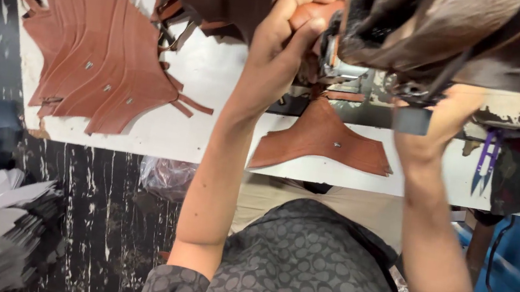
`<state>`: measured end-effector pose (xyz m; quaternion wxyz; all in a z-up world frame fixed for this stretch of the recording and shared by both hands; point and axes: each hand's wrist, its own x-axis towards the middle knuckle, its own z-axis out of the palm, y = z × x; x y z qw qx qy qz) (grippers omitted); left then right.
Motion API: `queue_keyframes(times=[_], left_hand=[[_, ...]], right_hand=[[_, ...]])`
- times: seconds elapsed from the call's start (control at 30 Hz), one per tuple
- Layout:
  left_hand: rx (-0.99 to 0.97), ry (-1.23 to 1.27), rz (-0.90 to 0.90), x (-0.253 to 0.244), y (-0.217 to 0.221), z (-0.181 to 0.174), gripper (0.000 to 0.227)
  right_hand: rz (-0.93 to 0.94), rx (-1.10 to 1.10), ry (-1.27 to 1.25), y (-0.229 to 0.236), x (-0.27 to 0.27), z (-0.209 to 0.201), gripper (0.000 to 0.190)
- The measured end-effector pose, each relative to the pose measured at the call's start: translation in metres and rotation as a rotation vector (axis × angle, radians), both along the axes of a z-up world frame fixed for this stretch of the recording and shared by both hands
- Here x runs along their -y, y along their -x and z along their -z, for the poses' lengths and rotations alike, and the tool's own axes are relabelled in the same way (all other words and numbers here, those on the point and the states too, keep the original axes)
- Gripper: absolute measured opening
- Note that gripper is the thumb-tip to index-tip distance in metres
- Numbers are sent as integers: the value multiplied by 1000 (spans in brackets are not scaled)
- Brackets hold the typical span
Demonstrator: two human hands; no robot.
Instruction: Stitch together various cut leather pieces using an industrial sewing machine to create shoe upper components.
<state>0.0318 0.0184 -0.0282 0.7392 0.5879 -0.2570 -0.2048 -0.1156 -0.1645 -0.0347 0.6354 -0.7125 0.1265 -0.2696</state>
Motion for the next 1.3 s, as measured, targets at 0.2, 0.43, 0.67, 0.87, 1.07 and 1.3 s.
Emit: queue_keyframes(times=[0.2, 0.43, 0.67, 0.87, 1.07, 1.3], left_hand=[[-27, 91, 64, -6, 5, -3, 18], [-84, -66, -23, -14, 37, -49, 29], [663, -554, -369, -31, 46, -46, 39], [677, -397, -484, -34, 81, -71, 27], [457, -304, -263, -45, 186, -33, 43], [363, -305, -341, -31, 165, -42, 50]], right_hand=[[-258, -290, 26, -1, 41, -19, 6], [-266, -829, 698, 21, 5, -27, 32], [-316, -569, 840, 90, -25, 30, 67], [-280, -522, 693, 94, -20, 8, 53], [-491, -315, -145, 104, -12, 5, 24], [-305, -267, -369, 50, -55, -28, 18]])
